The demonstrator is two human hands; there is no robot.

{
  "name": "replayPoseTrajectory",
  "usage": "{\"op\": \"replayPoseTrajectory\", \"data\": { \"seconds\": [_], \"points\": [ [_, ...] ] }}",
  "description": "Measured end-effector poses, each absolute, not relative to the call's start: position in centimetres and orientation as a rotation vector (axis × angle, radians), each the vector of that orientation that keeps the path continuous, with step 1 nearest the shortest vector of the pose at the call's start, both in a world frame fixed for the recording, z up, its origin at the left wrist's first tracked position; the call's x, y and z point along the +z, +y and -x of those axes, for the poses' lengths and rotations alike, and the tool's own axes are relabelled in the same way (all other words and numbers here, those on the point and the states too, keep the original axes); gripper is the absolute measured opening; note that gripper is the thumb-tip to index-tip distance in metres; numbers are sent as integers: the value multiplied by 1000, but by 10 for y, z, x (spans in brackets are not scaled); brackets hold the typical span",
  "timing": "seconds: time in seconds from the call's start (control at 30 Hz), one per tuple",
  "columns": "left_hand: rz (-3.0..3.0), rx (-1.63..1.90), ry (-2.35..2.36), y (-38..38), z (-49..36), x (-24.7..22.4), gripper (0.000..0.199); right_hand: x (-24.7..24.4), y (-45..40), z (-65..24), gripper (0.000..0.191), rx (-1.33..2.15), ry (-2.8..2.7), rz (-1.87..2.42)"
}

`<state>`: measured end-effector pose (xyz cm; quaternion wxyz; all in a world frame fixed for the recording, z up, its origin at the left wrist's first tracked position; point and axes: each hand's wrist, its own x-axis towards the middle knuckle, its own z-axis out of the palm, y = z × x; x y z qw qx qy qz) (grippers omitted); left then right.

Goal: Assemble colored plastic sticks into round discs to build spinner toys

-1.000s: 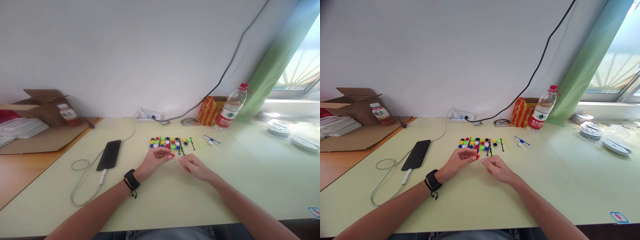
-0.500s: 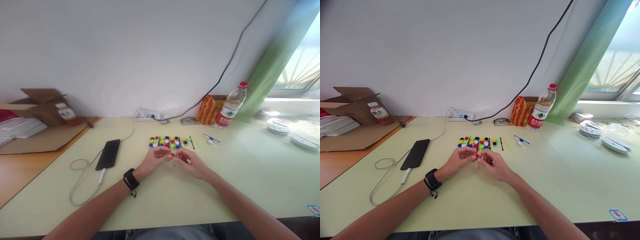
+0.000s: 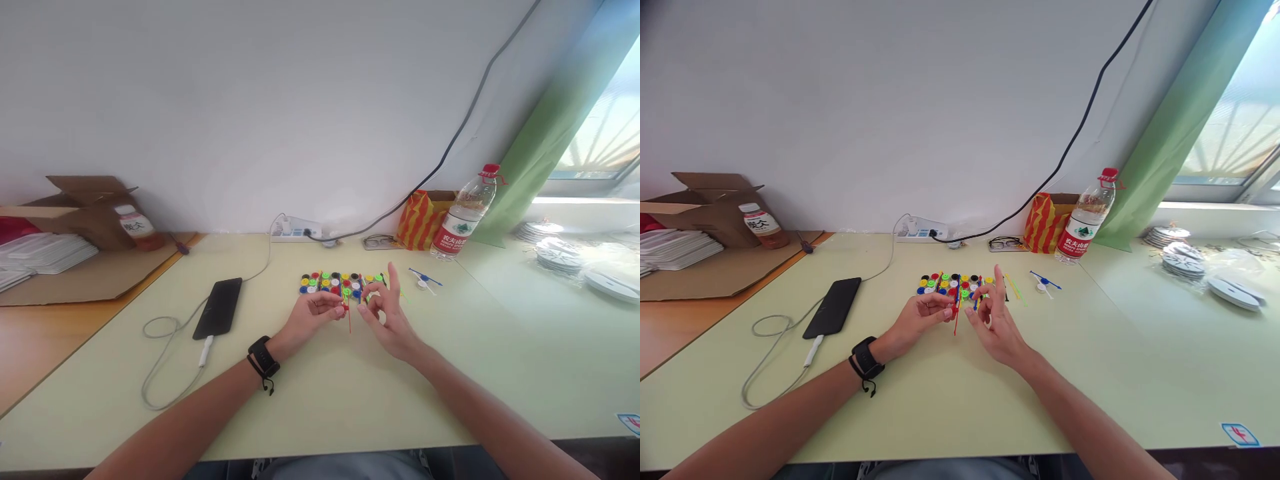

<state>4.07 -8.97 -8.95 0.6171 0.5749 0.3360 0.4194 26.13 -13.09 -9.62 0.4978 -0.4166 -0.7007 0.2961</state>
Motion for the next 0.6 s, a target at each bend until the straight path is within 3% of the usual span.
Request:
{"op": "replayPoseTrajectory", "data": {
  "seconds": [0.13, 0.23, 0.3, 0.6],
  "points": [
    [-1336, 949, 764, -90, -41, -90, 36, -89, -129, -267, 34, 837, -1777, 1031],
    [-1348, 954, 761, -90, -40, -90, 35, -83, -127, -271, 61, 1151, -1883, 1028],
    [-1355, 955, 759, -90, -41, -90, 34, -80, -126, -271, 64, 1210, -1873, 1016],
    [-1352, 948, 741, -91, -41, -91, 34, -83, -129, -261, 26, 1112, -1724, 1022]
  ]
}}
